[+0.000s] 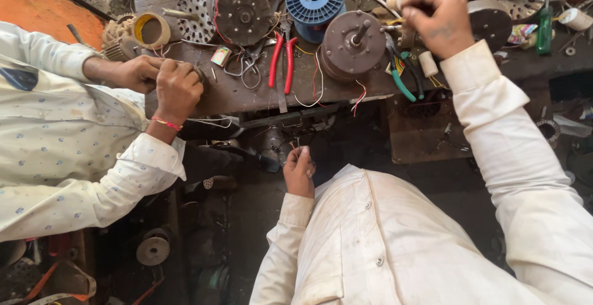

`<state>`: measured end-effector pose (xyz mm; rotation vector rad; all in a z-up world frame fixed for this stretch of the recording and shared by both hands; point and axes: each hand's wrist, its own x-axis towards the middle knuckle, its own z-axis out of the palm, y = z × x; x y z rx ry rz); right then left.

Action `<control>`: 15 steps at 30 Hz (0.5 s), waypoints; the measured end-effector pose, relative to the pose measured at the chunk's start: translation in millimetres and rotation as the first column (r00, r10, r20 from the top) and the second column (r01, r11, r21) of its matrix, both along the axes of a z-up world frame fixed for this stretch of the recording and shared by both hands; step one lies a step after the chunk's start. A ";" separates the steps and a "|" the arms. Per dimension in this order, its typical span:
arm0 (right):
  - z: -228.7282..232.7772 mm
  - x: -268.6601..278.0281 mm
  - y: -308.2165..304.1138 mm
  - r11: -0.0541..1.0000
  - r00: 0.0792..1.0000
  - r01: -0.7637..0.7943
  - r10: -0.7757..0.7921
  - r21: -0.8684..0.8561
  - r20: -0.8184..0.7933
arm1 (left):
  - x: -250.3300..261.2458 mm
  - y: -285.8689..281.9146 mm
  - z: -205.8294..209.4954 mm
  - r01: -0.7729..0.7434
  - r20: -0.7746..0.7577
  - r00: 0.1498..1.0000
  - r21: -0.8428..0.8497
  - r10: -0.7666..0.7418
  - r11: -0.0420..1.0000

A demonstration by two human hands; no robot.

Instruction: The person works at a cluttered workbench, handling electrical wires and components. They use pliers to strip wire insulation and connect wires to a motor assembly, while another person works on a separate component nearby.

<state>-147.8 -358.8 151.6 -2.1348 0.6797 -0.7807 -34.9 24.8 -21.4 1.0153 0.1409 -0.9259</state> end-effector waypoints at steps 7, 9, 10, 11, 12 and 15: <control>-36.8 -3.8 14.5 0.905 0.987 0.049 -0.109 0.423 0.118 | 4.9 6.9 8.1 0.042 -0.064 0.997 -0.088 -0.048 0.995; -30.9 -5.2 17.9 0.871 0.946 0.060 -0.205 0.487 0.250 | 7.4 3.7 15.8 0.076 -0.065 0.994 -0.105 -0.083 0.992; -25.5 -9.9 19.6 0.893 0.930 0.033 -0.192 0.449 0.313 | 7.5 4.0 19.6 0.097 -0.068 0.992 -0.108 -0.104 0.989; -18.5 -15.0 19.9 0.913 0.911 0.008 -0.175 0.408 0.373 | 7.8 3.2 23.1 0.107 -0.054 0.992 -0.125 -0.115 0.986; -10.3 -20.9 19.8 0.932 0.887 -0.013 -0.157 0.362 0.434 | 9.8 0.6 26.5 0.122 -0.038 0.991 -0.144 -0.129 0.982; 15.7 -46.5 24.2 0.946 0.909 0.013 -0.146 0.324 0.391 | 14.4 -6.6 37.7 0.189 0.030 0.982 -0.141 -0.187 0.972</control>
